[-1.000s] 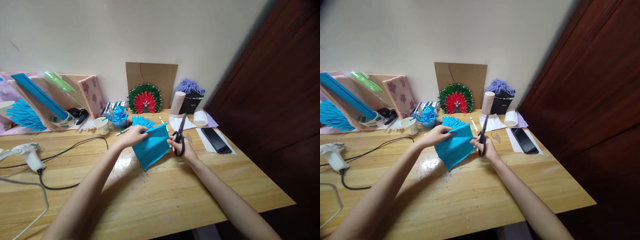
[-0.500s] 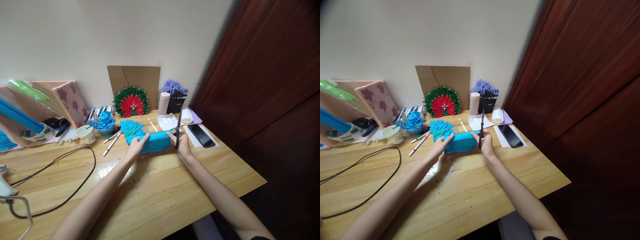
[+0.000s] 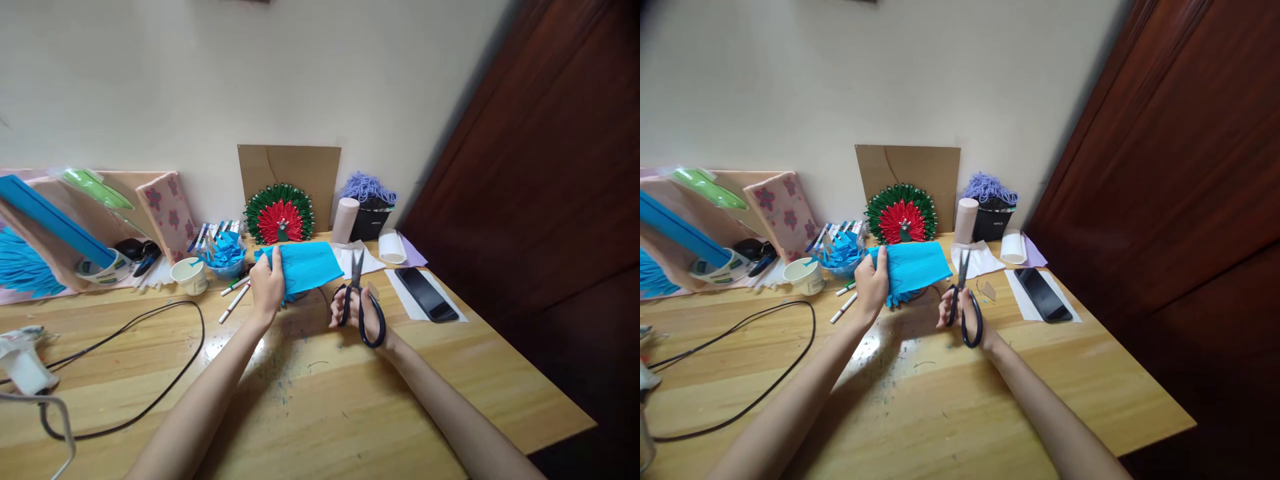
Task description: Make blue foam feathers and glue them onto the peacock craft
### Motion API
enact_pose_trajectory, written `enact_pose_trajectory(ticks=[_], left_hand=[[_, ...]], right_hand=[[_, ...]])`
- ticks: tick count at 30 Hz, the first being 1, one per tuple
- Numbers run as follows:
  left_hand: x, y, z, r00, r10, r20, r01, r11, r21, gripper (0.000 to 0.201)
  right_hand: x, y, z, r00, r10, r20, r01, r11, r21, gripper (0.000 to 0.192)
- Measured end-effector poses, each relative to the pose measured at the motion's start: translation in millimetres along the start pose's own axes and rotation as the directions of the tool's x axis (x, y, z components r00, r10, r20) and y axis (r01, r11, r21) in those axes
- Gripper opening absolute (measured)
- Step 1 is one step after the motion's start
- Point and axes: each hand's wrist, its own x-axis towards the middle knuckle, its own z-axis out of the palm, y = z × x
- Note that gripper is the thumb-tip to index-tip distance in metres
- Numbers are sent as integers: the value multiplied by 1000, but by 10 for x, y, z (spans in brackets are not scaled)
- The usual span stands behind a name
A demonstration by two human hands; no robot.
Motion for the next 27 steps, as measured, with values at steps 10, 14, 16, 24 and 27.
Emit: enact_pose_trajectory(ticks=[10, 14, 16, 24, 27], left_hand=[[-106, 64, 91, 994, -91, -55, 90, 996, -19, 36], [-108, 59, 121, 988, -99, -121, 102, 995, 20, 36], [-109, 43, 125, 986, -111, -127, 116, 993, 35, 36], [-294, 69, 221, 999, -47, 13, 47, 999, 26, 37], [-285, 60, 223, 999, -46, 10, 46, 999, 5, 37]], right_hand=[[-340, 189, 282, 901, 183, 393, -94, 967, -236, 78], [-355, 132, 273, 917, 197, 346, -95, 952, -290, 80], [-351, 127, 267, 916, 211, 341, -110, 950, -293, 78], [-275, 208, 253, 959, 149, 243, -84, 962, -259, 64], [-269, 211, 265, 961, 170, 220, -112, 961, -254, 64]])
